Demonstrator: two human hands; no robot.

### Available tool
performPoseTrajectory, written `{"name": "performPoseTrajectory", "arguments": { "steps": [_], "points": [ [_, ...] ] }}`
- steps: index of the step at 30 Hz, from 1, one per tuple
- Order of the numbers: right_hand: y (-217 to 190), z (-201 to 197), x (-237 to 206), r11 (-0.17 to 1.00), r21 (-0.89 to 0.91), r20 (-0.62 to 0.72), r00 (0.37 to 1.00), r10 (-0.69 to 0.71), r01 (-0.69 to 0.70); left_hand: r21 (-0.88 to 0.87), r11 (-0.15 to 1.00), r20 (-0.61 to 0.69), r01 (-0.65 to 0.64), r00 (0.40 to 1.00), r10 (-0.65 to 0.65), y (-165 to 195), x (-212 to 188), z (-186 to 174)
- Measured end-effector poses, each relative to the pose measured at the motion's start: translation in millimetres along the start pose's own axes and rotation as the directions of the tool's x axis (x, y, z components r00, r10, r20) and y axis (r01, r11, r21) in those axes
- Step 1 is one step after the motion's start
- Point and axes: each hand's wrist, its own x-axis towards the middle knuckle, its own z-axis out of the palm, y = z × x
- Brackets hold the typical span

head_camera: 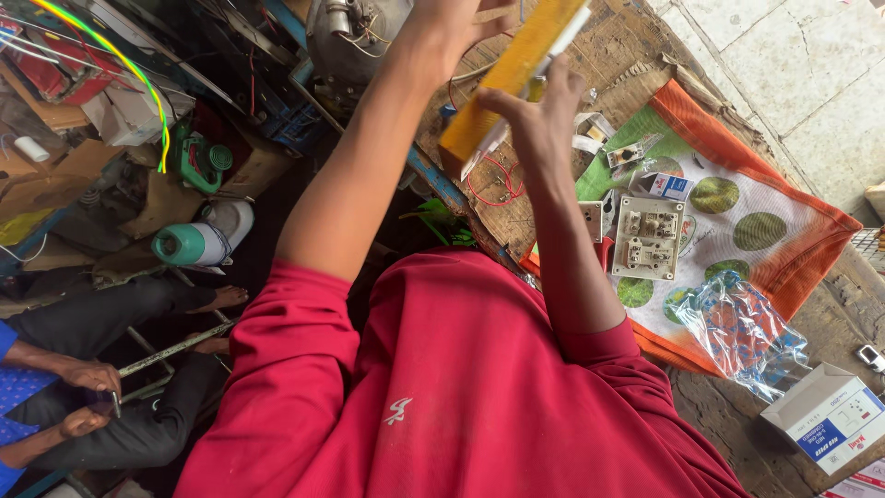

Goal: The person sits on the floor assembling and wiring an electrical switchboard. They use pliers to strip and connect wires inside a wooden box, then use a screwdriver to fasten switches and sockets onto the white front panel, turning the board over to work on both sides.

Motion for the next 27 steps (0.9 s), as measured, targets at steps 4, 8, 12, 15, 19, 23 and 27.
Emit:
{"name": "performPoseTrajectory", "arguments": {
  "steps": [4, 8, 12, 15, 19, 23, 27],
  "points": [
    [2, -23, -11, 0.979, 0.104, -0.008, 0.984, 0.177, -0.175, 0.073, 0.986, -0.164, 0.150, 0.977, -0.136, 27, -76, -6],
    [7, -22, -2, 0.992, -0.093, -0.067, 0.994, -0.089, 0.082, 0.126, 0.975, -0.243, 0.184, 0.958, -0.150, 22, -152, 13],
    [19, -25, 1, 0.982, 0.184, -0.134, 0.989, 0.058, -0.032, 0.177, 0.944, -0.278, 0.278, 0.934, -0.223, -6, -186, 24],
    [37, -40, 6, 0.957, 0.289, -0.203, 0.974, 0.100, -0.038, 0.230, 0.948, -0.253, 0.221, 0.954, -0.160, -25, -195, 30],
    [62, -66, 23, 0.936, 0.351, -0.286, 0.947, 0.143, -0.036, 0.237, 0.967, -0.189, 0.093, 0.981, -0.048, -33, -200, 39],
    [55, -97, 38, 0.922, 0.370, -0.157, 0.971, 0.180, -0.111, 0.244, 0.965, -0.115, 0.101, 0.991, -0.074, -22, -195, 35],
    [24, -123, 22, 0.920, 0.379, -0.014, 0.994, 0.110, -0.096, 0.387, 0.922, -0.067, 0.019, 0.998, 0.007, -3, -187, 27]
  ]
}}
